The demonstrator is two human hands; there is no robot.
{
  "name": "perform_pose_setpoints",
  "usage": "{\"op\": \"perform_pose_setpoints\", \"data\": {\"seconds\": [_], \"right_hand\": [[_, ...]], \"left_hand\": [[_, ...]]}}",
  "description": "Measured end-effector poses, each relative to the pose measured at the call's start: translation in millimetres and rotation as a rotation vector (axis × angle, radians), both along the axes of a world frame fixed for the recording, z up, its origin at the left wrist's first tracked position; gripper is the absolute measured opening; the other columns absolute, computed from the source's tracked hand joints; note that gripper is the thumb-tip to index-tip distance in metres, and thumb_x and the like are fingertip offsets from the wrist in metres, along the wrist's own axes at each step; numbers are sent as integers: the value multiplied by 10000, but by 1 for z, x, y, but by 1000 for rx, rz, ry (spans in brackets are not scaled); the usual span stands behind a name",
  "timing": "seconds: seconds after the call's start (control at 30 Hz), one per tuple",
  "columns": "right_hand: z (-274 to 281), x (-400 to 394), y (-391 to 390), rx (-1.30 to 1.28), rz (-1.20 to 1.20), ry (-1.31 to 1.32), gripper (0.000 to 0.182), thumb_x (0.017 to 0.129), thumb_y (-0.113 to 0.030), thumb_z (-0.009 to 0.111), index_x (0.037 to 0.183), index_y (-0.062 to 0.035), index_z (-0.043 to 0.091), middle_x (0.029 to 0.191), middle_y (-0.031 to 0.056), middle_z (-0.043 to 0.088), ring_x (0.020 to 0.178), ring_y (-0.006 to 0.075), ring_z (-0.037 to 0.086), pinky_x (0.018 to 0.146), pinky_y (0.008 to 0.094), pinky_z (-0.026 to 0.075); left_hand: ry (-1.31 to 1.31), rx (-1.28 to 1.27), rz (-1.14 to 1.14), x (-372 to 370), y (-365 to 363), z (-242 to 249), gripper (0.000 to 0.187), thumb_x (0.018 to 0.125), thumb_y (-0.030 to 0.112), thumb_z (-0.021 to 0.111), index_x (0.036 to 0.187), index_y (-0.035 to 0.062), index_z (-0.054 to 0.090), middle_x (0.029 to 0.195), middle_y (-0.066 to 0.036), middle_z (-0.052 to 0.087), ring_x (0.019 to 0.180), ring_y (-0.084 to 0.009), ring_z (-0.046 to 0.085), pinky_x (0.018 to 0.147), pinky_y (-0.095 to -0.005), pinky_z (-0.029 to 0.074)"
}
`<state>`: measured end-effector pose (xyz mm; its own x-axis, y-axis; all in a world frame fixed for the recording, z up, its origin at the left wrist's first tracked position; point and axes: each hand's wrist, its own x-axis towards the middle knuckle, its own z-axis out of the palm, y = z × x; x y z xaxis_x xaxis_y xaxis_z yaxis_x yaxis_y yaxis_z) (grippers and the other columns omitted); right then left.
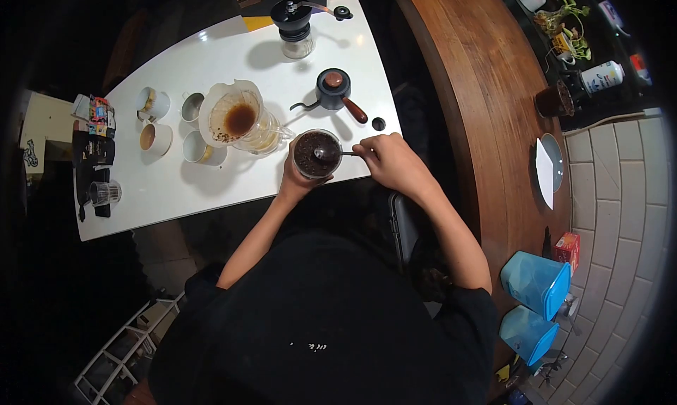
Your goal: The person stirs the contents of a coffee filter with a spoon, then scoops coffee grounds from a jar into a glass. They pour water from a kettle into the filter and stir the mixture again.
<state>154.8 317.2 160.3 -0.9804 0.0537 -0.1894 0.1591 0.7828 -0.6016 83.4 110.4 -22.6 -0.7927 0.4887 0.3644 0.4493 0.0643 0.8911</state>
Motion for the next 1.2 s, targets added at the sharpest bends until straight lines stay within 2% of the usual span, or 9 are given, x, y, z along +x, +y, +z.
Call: {"op": "perform_pose_setpoints", "data": {"seconds": [0.07,0.2,0.23,0.43,0.57,0.77,0.83,0.97,1.2], "right_hand": [[0,0,1,-28,7,-159,212,956,-98,605,1035,33,752,830,285,684,801,433,690,768,481,551],[-8,4,-7,-27,1,-79,211,952,-82,602,1035,44,749,847,304,680,832,441,694,787,478,553],[-11,4,-7,-50,8,-26,198,942,-74,617,1038,37,749,757,284,656,704,415,679,638,438,508],[-32,2,-3,-16,105,-9,187,947,-68,614,1040,30,744,753,278,647,696,414,664,635,444,499],[-14,-7,-4,-77,74,-86,179,966,-98,622,1026,24,738,746,270,645,698,413,659,636,451,496],[-27,-6,-2,-6,108,38,195,987,-136,619,996,24,730,726,264,628,672,409,643,627,456,481],[-8,-8,-6,-46,19,-38,199,987,-138,618,981,29,726,726,264,625,676,418,635,631,453,484],[-38,-3,0,-41,30,73,225,998,-160,610,950,35,713,685,262,580,622,417,590,595,460,442],[-26,1,-13,-12,-34,-3,272,1012,-193,608,919,48,693,643,254,548,582,417,555,573,465,420]], "left_hand": [[-24,10,-13,1,1,-2,1027,601,270,997,1419,21,429,1357,-158,545,1252,-323,574,1053,-420,483],[-21,4,-22,0,0,-3,1013,609,267,992,1417,18,434,1352,-161,545,1246,-328,576,1046,-419,485],[-24,8,-12,0,0,-3,1004,611,259,989,1414,17,438,1346,-160,549,1240,-330,579,1042,-420,488],[-57,32,-20,1,1,2,981,616,242,981,1408,18,447,1331,-157,556,1226,-333,588,1032,-419,494],[-61,-15,-18,0,0,-2,990,614,272,986,1409,24,449,1329,-157,558,1228,-332,586,1030,-419,495],[-73,25,-19,1,-1,-1,1003,609,307,991,1407,28,451,1327,-156,562,1235,-335,581,1042,-420,486],[-82,20,-24,2,-2,-2,1006,607,309,992,1407,27,451,1332,-155,559,1239,-334,579,1046,-420,483],[-79,26,-33,0,-1,-5,1017,600,315,996,1407,24,450,1340,-150,553,1247,-327,574,1051,-422,480],[-118,83,-79,-3,-4,1,1019,603,319,997,1409,23,449,1340,-143,557,1260,-314,570,1059,-418,482]]}}
